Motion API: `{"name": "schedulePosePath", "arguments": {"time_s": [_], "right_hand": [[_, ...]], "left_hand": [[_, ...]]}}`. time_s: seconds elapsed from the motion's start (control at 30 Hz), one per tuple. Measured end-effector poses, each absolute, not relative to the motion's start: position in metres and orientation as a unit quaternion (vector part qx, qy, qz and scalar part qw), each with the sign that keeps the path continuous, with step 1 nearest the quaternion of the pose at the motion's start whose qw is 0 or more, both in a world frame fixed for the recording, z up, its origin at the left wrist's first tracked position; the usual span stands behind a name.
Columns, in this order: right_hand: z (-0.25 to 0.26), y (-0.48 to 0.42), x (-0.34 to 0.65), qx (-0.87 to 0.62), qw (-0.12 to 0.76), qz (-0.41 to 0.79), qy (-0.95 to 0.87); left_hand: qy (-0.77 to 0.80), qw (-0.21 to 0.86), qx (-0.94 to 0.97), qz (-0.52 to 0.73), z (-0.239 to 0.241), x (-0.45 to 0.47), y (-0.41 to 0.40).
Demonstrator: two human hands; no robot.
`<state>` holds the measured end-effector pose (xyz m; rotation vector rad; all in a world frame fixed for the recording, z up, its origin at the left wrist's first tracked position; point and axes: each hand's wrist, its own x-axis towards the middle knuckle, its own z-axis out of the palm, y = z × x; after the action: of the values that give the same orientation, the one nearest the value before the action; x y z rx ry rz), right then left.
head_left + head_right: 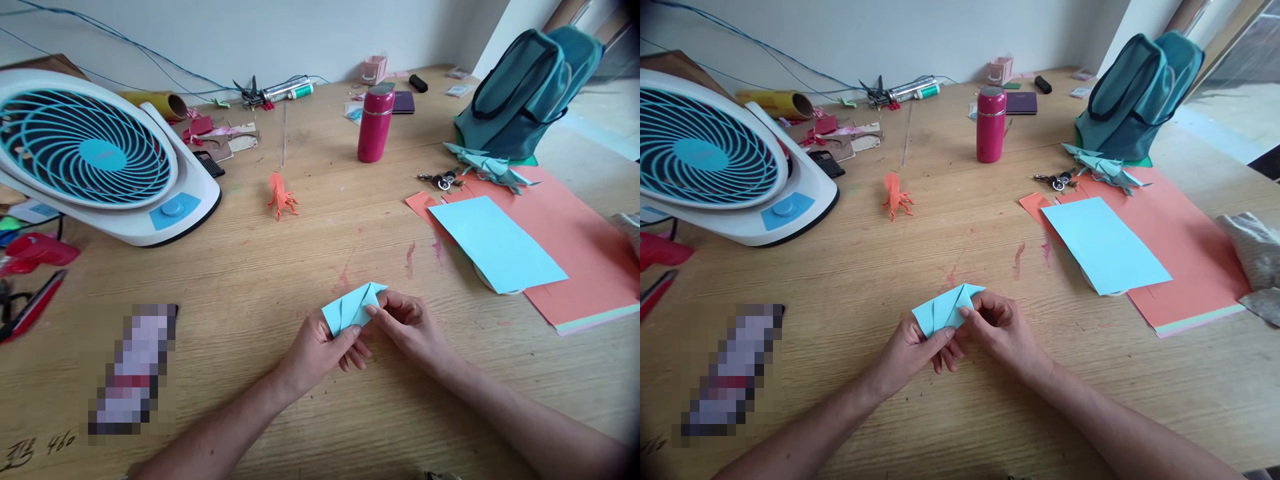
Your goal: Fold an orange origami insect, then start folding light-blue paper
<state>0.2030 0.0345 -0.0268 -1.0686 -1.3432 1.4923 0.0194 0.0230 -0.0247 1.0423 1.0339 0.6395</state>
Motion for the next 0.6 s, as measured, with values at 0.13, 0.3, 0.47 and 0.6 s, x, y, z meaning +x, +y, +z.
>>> {"name": "schedulePosePath", "arguments": {"time_s": [0.13, 0.3, 0.47, 0.6], "right_hand": [[-0.0260, 0.0342, 0.2014, -0.417, 0.414, 0.608, -0.534], [-0.0268, 0.0334, 0.1990, -0.444, 0.412, 0.601, -0.522], [-0.0271, 0.0321, 0.1976, -0.450, 0.429, 0.590, -0.515], [-0.0269, 0.0318, 0.1955, -0.458, 0.439, 0.565, -0.528]], "left_hand": [[0.472, 0.690, 0.474, 0.275, -0.0270, 0.0207, 0.0199], [0.472, 0.700, 0.466, 0.266, -0.0278, 0.0234, 0.0169], [0.468, 0.719, 0.443, 0.261, -0.0264, 0.0267, 0.0173], [0.477, 0.717, 0.423, 0.281, -0.0242, 0.0290, 0.0203]]}}
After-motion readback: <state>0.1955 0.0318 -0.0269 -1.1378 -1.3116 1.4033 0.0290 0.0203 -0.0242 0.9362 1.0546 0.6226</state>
